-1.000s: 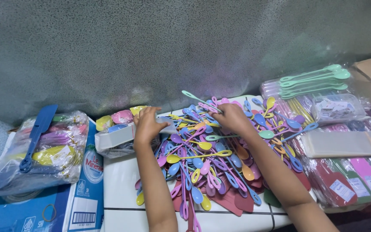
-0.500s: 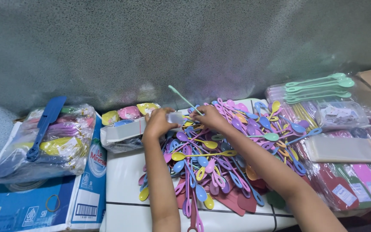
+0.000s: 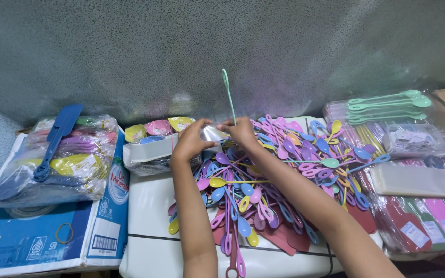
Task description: The person sorts various colorful plastic spoons and places them into clear plastic sleeves.
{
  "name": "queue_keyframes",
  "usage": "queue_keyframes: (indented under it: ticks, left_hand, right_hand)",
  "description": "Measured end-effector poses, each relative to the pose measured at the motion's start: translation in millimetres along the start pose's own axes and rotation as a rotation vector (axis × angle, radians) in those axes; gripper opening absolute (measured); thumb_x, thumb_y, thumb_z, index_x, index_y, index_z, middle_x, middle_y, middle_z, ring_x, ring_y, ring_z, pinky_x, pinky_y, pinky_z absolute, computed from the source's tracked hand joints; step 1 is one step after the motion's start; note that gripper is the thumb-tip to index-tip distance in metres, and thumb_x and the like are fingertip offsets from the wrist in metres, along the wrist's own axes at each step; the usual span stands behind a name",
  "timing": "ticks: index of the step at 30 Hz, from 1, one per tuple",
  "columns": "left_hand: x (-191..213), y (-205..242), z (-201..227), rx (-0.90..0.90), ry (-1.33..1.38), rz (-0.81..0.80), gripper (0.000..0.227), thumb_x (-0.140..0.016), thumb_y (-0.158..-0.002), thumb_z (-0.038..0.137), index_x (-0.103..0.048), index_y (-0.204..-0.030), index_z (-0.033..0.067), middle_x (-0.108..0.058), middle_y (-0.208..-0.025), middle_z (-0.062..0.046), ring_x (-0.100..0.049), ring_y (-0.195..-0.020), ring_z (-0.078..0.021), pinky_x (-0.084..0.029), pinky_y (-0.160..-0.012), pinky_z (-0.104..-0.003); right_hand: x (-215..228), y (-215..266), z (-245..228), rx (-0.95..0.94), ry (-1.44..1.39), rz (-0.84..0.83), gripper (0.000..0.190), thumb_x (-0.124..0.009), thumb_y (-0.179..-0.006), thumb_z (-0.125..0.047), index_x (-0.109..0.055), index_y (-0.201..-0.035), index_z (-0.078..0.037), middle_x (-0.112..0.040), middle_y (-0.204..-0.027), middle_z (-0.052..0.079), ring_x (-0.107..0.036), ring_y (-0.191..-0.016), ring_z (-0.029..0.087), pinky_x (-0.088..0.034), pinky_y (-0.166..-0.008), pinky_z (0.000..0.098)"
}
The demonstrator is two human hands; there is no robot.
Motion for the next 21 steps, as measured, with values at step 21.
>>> queue_keyframes:
  ticks: [21]
  left_hand:
    - [4.2,2.0,-20.4,0.077,-0.137,0.001,0.072,-0.093,-0.068,0.025,-0.062,-0.134,0.0232,-0.066,-0.134,-0.008,-0.049,-0.14,-0.0338,-0.011,-0.122,-0.066]
  right_hand:
    - [107.9,17.9,-0.4,0.087,-0.258,0.088,0.022,-0.075,-0.08,-0.004,-0.074,-0.101,-0.006,-0.075,-0.081,0.009,-0.069,-0.076,0.016,-0.057,-0.061,0.0267]
Point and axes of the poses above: each hand's wrist, its own y-axis away from the middle knuckle, its own x-axis out of the back of the hand, z = x × y, the point moved 6 cm from there along -y, towards the middle knuckle
